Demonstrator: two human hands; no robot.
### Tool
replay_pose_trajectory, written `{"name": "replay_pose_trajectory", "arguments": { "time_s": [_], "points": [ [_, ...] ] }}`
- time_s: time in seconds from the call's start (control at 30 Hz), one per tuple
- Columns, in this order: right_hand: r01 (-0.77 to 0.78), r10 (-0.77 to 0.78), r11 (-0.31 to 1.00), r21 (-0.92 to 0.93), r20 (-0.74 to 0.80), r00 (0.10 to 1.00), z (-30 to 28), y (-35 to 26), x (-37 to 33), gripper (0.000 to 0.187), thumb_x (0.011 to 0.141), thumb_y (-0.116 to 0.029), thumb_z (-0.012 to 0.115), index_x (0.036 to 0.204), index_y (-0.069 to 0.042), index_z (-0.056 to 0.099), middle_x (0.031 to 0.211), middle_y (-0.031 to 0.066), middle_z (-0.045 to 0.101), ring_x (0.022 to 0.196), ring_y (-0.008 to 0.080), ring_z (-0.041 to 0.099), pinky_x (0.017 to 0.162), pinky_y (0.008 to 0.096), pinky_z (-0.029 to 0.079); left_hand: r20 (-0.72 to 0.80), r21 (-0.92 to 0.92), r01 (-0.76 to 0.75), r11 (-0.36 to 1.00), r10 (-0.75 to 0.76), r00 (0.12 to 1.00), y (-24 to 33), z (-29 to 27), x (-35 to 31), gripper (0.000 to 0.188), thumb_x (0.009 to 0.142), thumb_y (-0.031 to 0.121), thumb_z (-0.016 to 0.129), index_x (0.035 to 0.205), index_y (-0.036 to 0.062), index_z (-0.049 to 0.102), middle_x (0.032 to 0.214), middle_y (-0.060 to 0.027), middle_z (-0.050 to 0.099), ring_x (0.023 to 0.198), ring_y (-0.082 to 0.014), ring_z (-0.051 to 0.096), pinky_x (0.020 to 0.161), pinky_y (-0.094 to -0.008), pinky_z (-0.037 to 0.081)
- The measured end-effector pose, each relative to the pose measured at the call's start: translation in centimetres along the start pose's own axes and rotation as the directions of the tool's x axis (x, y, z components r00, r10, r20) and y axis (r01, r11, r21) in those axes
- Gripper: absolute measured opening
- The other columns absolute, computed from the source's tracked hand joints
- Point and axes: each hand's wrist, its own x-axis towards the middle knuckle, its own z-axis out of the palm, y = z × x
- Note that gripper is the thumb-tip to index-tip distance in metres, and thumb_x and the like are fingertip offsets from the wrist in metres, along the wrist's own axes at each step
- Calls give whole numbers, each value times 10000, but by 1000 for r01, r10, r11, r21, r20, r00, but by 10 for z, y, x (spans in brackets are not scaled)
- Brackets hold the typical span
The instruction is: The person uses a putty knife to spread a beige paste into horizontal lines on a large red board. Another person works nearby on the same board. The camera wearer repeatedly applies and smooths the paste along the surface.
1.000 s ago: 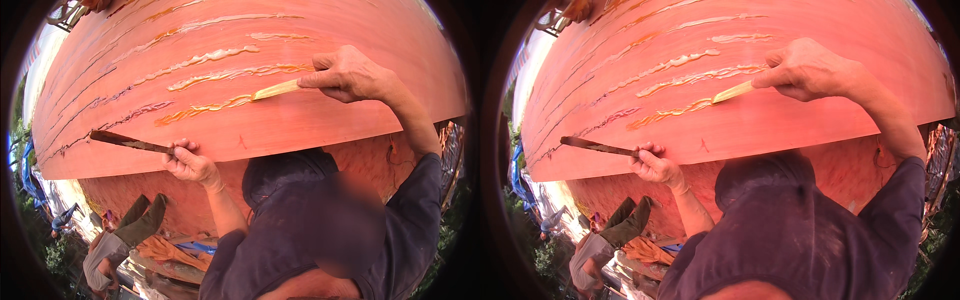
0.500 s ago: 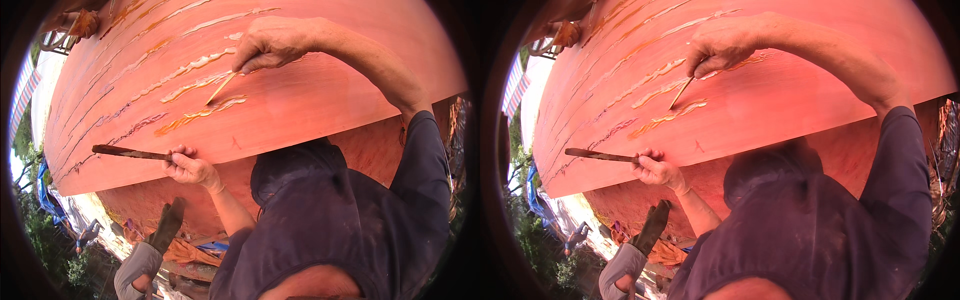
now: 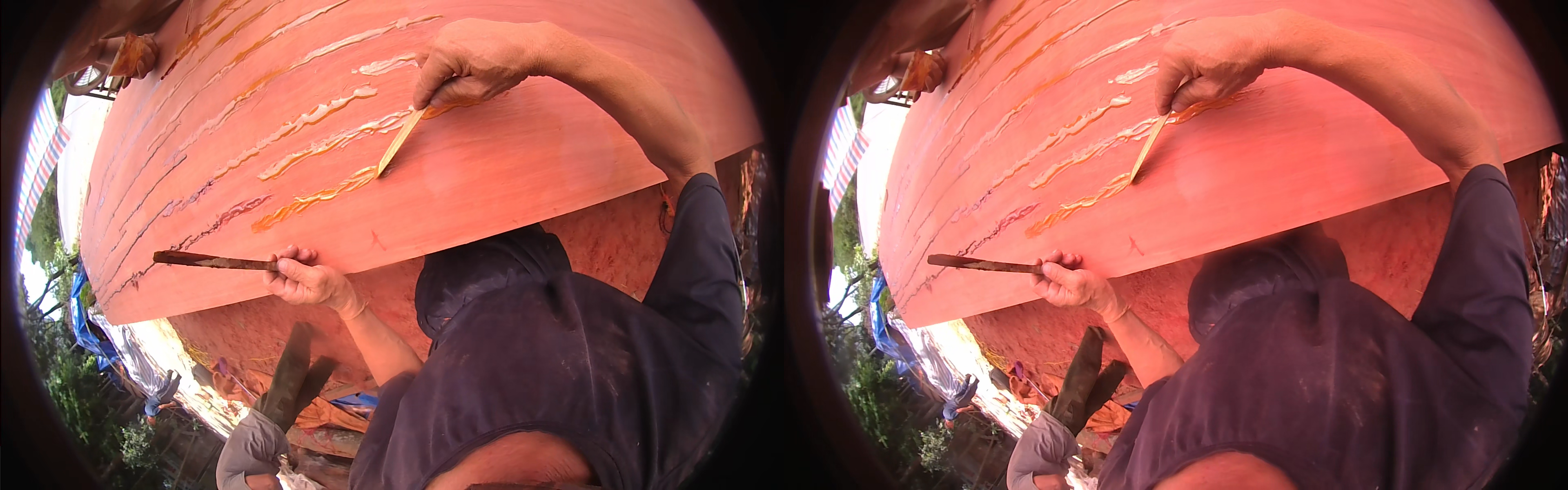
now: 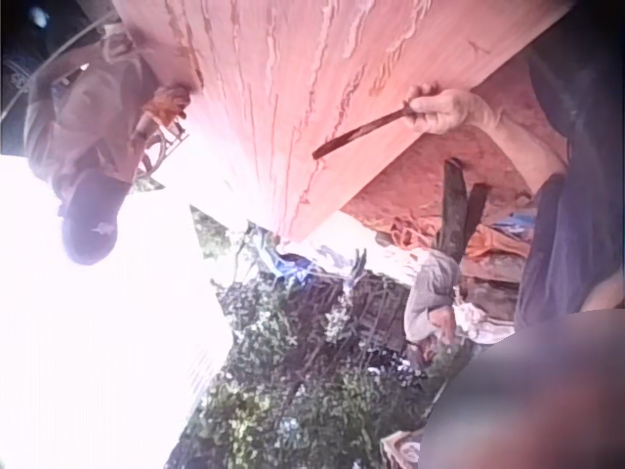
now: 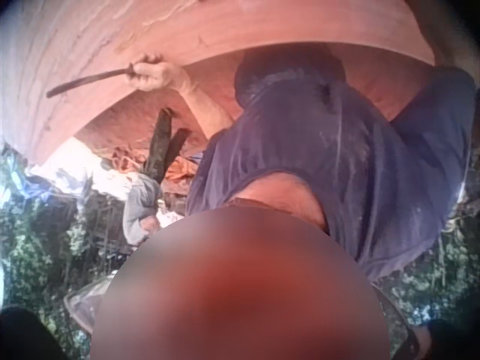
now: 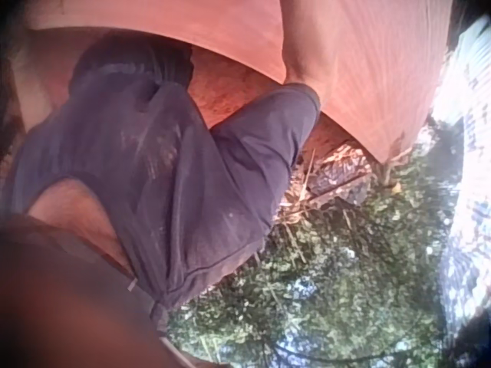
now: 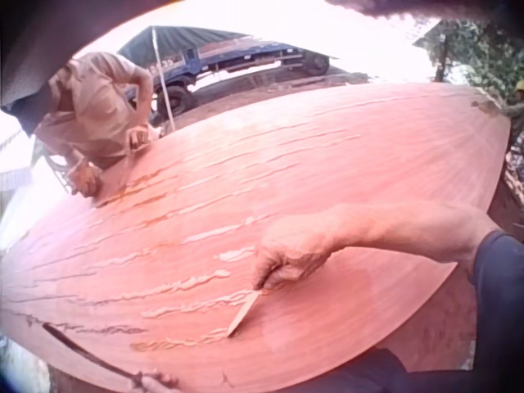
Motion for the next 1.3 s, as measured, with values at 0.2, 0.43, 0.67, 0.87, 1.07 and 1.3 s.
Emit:
{"name": "replay_pose_trajectory", "arguments": {
  "time_s": [0.2, 0.43, 0.67, 0.87, 1.07, 1.3],
  "points": [
    [-66, 55, 982, -177, -63, 997, 17, -11, -46, 185, 855, -105, 670, 997, -168, 770, 791, 102, 603, 752, 327, 620, 631, 453, 468, 4, -34, 6, 999, -6, 1000, 1, 0, 1, 221, 1058, 167, 485, 1174, -20, 497, 862, -86, 594, 619, -89, 481, 519, -195, 439],
    [-186, 103, 939, -290, -279, 955, 42, -35, -103, 205, 856, -107, 703, 1040, -194, 729, 742, 73, 517, 677, 287, 562, 556, 416, 430, 8, -41, 14, 999, -13, 1000, 0, -1, 1, 227, 1057, 176, 494, 1176, -16, 499, 859, -81, 595, 623, -87, 480, 529, -197, 440],
    [-257, 110, 932, -256, -476, 873, 70, -63, -116, 278, 823, -75, 717, 1074, -196, 712, 740, 62, 475, 630, 259, 512, 503, 381, 409, 28, -66, -4, 998, 6, 1000, -4, -3, 2, 232, 1053, 178, 509, 1180, -16, 497, 858, -77, 594, 624, -84, 478, 533, -193, 434],
    [-296, 129, 916, -272, -500, 857, 109, -55, -97, 481, 797, 25, 699, 1200, -239, 716, 759, 57, 491, 616, 224, 513, 477, 346, 400, 31, -98, 3, 995, 0, 1000, -4, -3, 2, 236, 1052, 179, 512, 1178, -20, 496, 851, -76, 596, 622, -86, 479, 532, -195, 432],
    [-403, 231, 862, -306, -470, 852, 103, -77, -135, 452, 821, 20, 692, 1199, -227, 713, 756, 58, 497, 610, 220, 519, 459, 354, 403, 40, -99, 21, 995, -17, 999, -5, -5, 2, 236, 1052, 182, 514, 1174, -20, 499, 871, -79, 597, 645, -88, 487, 533, -199, 435],
    [-375, 365, 921, 107, -575, 732, 102, -80, -136, 165, 934, -58, 655, 1087, -53, 716, 675, 64, 549, 586, 179, 535, 508, 328, 418, 52, -104, 14, 994, -9, 999, -4, -4, 2, 209, 1056, 165, 495, 1172, -9, 508, 875, -66, 592, 658, -86, 481, 548, -197, 431]
  ]
}}
